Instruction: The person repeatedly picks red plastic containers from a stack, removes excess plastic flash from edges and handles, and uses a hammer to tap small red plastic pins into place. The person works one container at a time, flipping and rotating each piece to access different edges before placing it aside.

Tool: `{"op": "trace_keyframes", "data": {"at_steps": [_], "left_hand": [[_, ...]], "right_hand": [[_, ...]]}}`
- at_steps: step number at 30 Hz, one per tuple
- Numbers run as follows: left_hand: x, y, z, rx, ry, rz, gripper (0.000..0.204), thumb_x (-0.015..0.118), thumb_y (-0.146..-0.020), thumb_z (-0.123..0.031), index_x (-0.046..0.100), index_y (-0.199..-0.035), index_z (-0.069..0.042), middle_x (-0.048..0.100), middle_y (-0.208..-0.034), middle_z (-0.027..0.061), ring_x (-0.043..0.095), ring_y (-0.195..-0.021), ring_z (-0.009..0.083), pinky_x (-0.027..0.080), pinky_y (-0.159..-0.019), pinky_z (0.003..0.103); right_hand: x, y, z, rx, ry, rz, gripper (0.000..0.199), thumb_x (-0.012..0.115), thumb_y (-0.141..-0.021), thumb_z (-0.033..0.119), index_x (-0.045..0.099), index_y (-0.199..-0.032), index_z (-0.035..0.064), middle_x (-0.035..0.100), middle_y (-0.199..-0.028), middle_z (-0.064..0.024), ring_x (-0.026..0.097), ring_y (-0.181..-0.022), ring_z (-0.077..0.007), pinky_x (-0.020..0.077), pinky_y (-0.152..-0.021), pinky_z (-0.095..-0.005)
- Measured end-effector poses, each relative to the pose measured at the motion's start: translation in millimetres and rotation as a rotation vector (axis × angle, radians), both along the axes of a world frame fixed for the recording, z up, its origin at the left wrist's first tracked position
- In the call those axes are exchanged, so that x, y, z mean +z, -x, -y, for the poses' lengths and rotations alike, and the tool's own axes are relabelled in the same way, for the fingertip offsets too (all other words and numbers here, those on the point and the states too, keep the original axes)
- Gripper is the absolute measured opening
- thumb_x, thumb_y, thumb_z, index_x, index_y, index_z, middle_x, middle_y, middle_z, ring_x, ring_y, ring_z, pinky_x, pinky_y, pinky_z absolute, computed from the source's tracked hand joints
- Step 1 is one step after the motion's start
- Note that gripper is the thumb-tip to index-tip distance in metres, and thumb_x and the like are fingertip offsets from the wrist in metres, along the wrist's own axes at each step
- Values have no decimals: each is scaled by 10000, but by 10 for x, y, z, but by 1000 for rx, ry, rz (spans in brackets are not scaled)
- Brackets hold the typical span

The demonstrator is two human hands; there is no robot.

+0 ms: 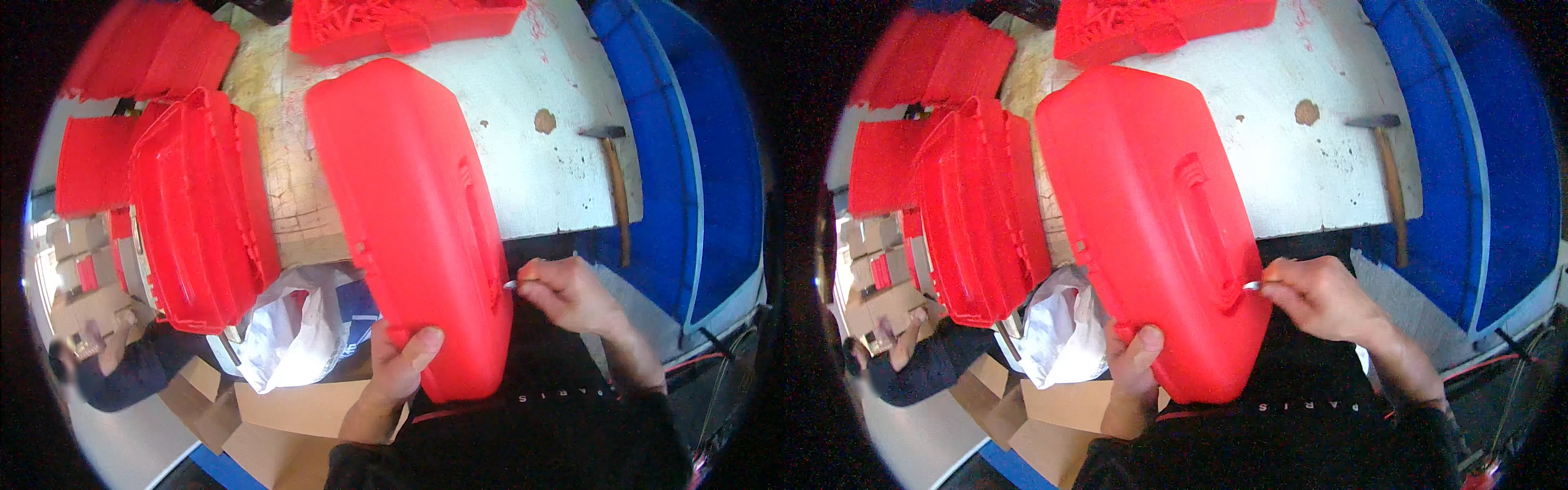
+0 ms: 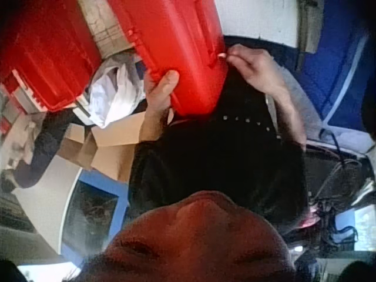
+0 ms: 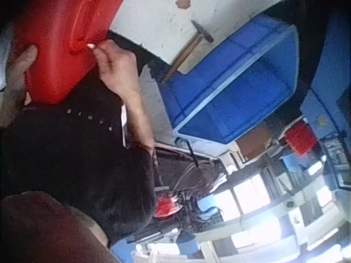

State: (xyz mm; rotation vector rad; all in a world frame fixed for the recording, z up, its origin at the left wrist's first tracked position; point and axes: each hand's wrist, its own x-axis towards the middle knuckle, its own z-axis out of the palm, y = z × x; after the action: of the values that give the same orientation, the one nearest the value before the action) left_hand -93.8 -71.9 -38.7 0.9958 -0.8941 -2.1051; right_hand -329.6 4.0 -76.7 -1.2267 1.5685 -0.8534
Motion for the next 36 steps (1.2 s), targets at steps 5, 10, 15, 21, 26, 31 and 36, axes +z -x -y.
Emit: {"op": "trace_keyframes", "data": {"at_steps": [5, 10, 15, 21, 26, 31, 36], "left_hand": [[227, 167, 129, -546, 891, 468, 226, 661, -892, -136, 611, -1043, 25, 667, -900, 160, 678, -763, 241, 531, -664, 336], [-77, 314, 199, -748, 1522, 934, 180, 661, -803, -130, 567, -919, -29, 607, -850, 107, 660, -790, 289, 531, -637, 412], [-674, 318, 367, -819, 1629, 1047, 138, 620, -832, -139, 575, -921, -44, 612, -884, 113, 650, -809, 292, 524, -690, 413], [-413, -199, 141, -305, 1673, 715, 220, 665, -772, -51, 638, -986, -11, 655, -952, 148, 626, -844, 300, 506, -727, 405], [-479, -773, 141, 215, 1028, 966, 329, 665, -818, -16, 606, -1139, 27, 636, -971, 153, 602, -853, 272, 495, -737, 344], [-701, -759, 372, -125, 1266, 894, 289, 678, -847, -70, 662, -1130, -11, 659, -1135, 154, 620, -1028, 334, 498, -864, 392], [-650, -666, 464, -298, 1293, 831, 401, 772, -752, -163, 695, -1129, -52, 605, -1246, 132, 597, -1087, 325, 504, -905, 383]], "right_hand": [[-180, 327, -64, -436, 14, 261, 237, 490, -1037, 276, 577, -1081, 61, 498, -709, 47, 443, -613, -49, 360, -562, -206], [-458, 652, 144, -1169, 320, 722, 443, 451, -1040, 358, 524, -1354, 54, 602, -1314, -130, 642, -1103, -279, 562, -844, -400], [-588, 869, 93, -1196, 333, 346, 344, 485, -1044, 343, 577, -1225, 66, 606, -1004, -43, 571, -793, -109, 453, -597, -233], [-638, 900, -127, -1022, 217, -19, 219, 607, -968, 196, 631, -1155, 83, 551, -861, 34, 427, -634, -41, 331, -541, -197], [-415, 1127, 103, -977, 252, -197, 279, 600, -980, 180, 637, -1240, 86, 530, -771, 64, 398, -604, -19, 285, -525, -191], [-296, 1322, 830, -698, 501, -228, 340, 622, -973, 247, 641, -1293, 133, 694, -1121, -15, 474, -698, -60, 366, -570, -194], [-254, 1386, 1257, -576, 277, -180, 347, 612, -952, 233, 651, -1215, 11, 680, -1049, -83, 582, -902, -146, 478, -802, -319]]}}
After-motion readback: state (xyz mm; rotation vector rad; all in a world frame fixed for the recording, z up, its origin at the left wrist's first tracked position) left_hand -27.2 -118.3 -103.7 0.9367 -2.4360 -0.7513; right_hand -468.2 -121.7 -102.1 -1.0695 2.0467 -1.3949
